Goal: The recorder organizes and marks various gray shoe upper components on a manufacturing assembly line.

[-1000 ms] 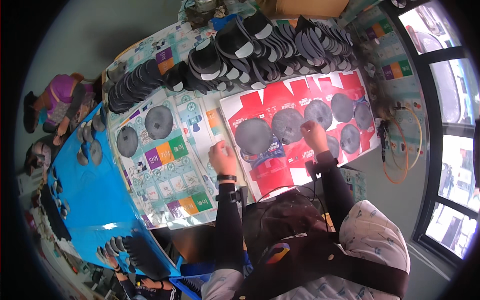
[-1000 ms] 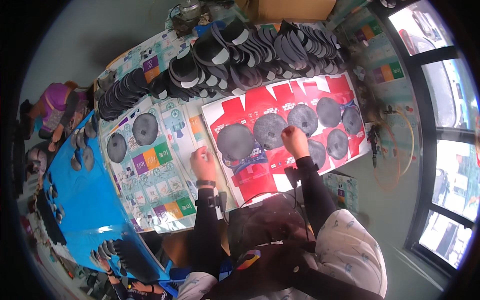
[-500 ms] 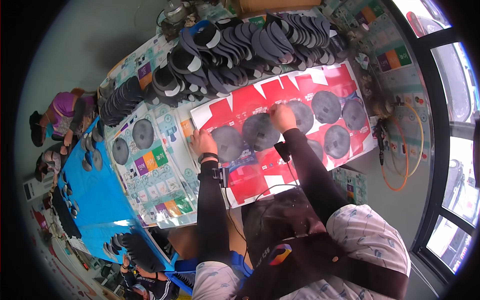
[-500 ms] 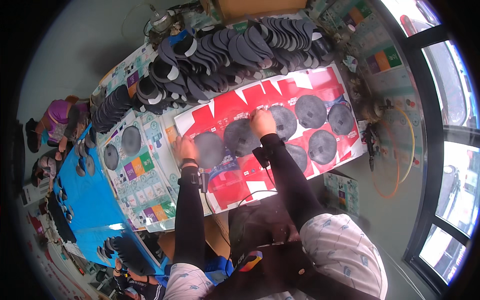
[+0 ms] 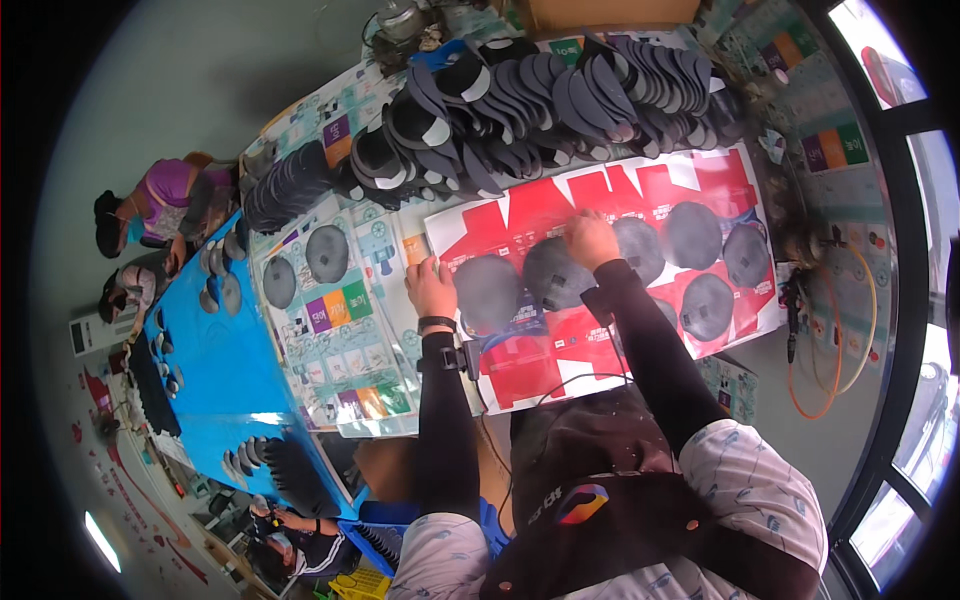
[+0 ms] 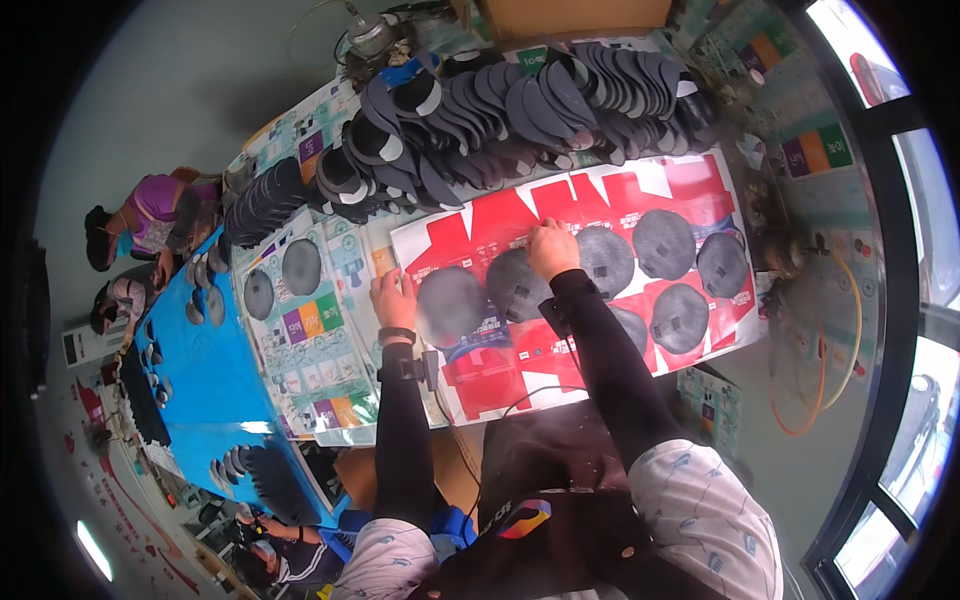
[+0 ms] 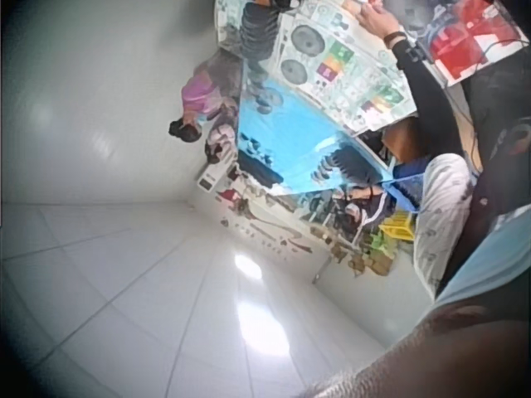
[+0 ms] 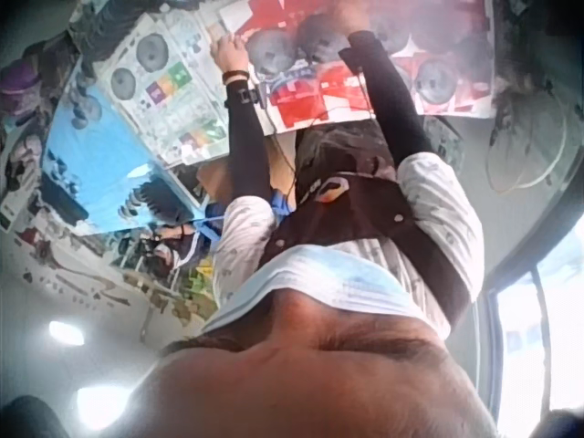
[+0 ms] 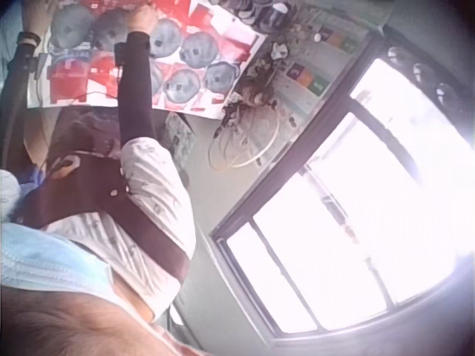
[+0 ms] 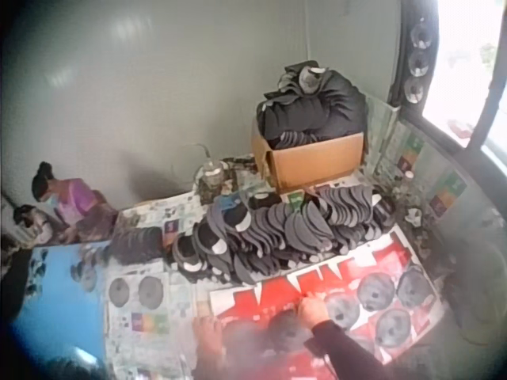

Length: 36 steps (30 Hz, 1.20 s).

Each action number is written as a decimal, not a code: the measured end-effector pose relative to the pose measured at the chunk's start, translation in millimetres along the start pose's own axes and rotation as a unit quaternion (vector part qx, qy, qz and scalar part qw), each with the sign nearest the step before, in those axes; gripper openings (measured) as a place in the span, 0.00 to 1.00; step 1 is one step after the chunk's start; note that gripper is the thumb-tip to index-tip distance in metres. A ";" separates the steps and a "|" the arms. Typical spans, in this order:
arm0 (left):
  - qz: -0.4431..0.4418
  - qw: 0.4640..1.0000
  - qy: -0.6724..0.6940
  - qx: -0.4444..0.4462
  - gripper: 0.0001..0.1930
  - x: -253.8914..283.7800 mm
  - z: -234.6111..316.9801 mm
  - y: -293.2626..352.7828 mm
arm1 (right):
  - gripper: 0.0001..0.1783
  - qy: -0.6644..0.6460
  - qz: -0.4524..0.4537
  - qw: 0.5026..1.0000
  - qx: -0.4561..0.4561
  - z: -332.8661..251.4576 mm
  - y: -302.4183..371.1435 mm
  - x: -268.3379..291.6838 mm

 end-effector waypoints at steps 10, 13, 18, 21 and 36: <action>-0.032 0.991 -0.127 0.011 0.18 -14.9 35.2 42.0 | 0.08 -0.012 0.009 1.000 0.000 -10.1 -10.4 6.6; -0.014 0.994 -0.109 0.013 0.13 -18.1 38.5 38.7 | 0.08 0.022 0.026 0.999 0.013 -7.4 -10.9 8.4; -0.060 0.993 -0.081 0.061 0.04 -23.9 -4.4 17.1 | 0.10 0.032 -0.059 0.997 0.034 -32.3 -11.4 14.6; -0.156 0.984 -0.055 0.063 0.03 -43.4 -21.5 -4.6 | 0.11 0.057 -0.094 0.993 0.051 -33.6 -15.3 18.9; -0.217 0.960 0.179 0.019 0.09 7.5 27.7 15.4 | 0.12 0.033 -0.130 0.983 0.124 -16.2 -9.4 -7.3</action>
Point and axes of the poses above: each hand's wrist, its own y-axis away from the middle knuckle, its own x-axis out of the back of the hand, z = x × y, the point moved 8 cm from there along -y, towards the middle knuckle, and after that the axes turned 4 degrees about y, right-handed, at the moved point
